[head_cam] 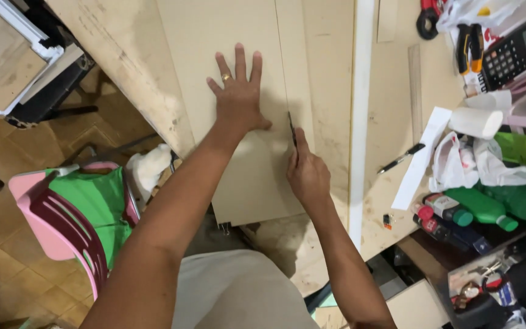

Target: Using a utility knife and a straight edge to score and cut large boards on a workbench.

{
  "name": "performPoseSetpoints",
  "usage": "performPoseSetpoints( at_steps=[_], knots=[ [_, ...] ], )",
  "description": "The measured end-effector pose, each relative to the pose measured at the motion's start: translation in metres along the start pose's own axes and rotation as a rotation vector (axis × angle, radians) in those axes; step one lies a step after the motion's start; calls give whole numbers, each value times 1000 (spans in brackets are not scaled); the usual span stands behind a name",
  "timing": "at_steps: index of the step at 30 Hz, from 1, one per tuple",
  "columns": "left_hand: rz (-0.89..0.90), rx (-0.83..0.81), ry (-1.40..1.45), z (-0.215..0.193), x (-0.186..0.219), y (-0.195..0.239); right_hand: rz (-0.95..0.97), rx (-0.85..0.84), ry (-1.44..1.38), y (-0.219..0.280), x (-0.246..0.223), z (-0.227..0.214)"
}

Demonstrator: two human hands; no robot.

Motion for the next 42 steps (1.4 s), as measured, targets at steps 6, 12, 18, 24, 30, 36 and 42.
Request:
performPoseSetpoints(
  at_steps=[6,12,18,24,30,36,42],
  knots=[
    [78,-113,-16,60,19,79,56,-42,-60,6,0,-3],
    [6,-185,22,79,25,102,18,-13,-33,25,-5,-16],
    [14,-152,19,76,27,103,51,-101,-120,102,40,32],
    [-9,-173,-17,82,29,106,177,-236,-20,176,85,81],
    [19,-105,-50,78,31,105,214,-297,0,204,96,93],
    [-14,-137,-16,82,29,103,178,-189,62,207,108,113],
    [-48,-271,0,90,27,110,89,43,49,217,126,151]
  ],
)
Point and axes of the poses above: each hand's wrist, its own y-axis away from the middle knuckle, its own z-axis out of the palm, x = y × z, the point moved 9 cm from there along -y, towards the middle knuckle, and after that the axes turned 8 degrees about y, right-handed, at the moved point
